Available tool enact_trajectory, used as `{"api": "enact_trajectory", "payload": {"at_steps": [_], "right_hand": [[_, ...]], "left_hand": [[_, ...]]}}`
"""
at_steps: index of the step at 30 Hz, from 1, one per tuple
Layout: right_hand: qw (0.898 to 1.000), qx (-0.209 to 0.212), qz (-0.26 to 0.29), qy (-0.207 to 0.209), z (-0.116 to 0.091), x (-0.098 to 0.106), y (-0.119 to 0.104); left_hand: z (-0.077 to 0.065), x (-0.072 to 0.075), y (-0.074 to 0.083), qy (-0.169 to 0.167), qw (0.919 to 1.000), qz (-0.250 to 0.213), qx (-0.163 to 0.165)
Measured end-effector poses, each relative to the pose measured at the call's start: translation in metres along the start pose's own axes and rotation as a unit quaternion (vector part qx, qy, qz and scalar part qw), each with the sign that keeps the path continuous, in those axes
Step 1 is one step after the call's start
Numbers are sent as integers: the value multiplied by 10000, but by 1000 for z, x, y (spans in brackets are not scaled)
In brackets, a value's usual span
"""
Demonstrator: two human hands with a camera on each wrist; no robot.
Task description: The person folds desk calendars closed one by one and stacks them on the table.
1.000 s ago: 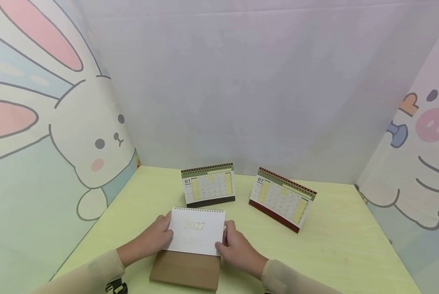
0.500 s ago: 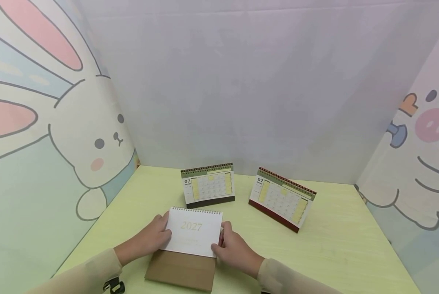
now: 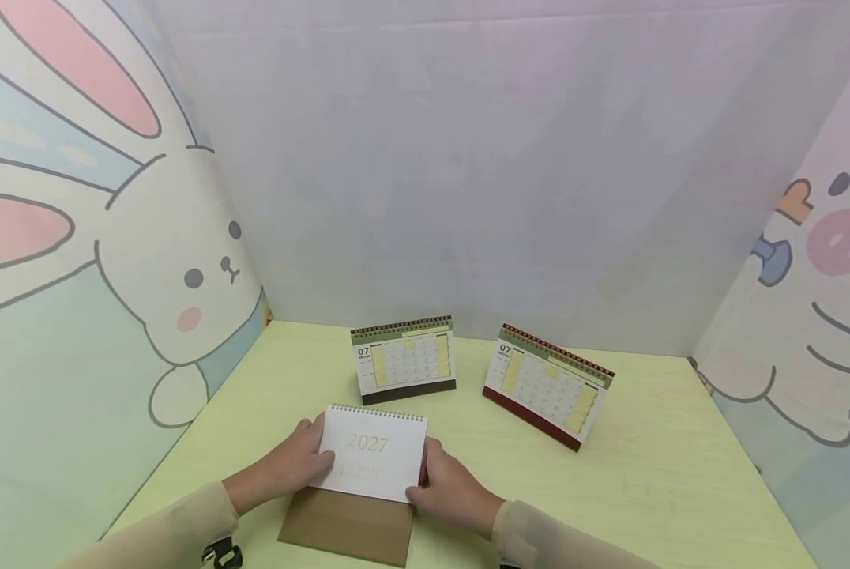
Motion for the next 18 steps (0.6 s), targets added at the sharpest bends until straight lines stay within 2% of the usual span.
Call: {"api": "enact_trajectory", "payload": {"at_steps": [5, 11, 18], "right_hand": [[9986, -171, -492, 114, 5, 2, 3], [9911, -316, -1285, 176, 8, 1, 4], [9719, -269, -2329, 224, 10, -2, 6]], "left_hand": [[3, 1, -1, 50, 10000, 41, -63], [7, 1, -2, 111, 9999, 94, -81], [10, -1, -4, 119, 9994, 332, -50]]}}
Point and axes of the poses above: each hand's wrist, its own z-axis towards the middle knuckle, its own x-axis out of the back of the hand, y = z × x, the point moved 8 cm from there along z, towards the middle knuckle, and after that the axes turned 6 degrees about -z, right-handed, at the moved point
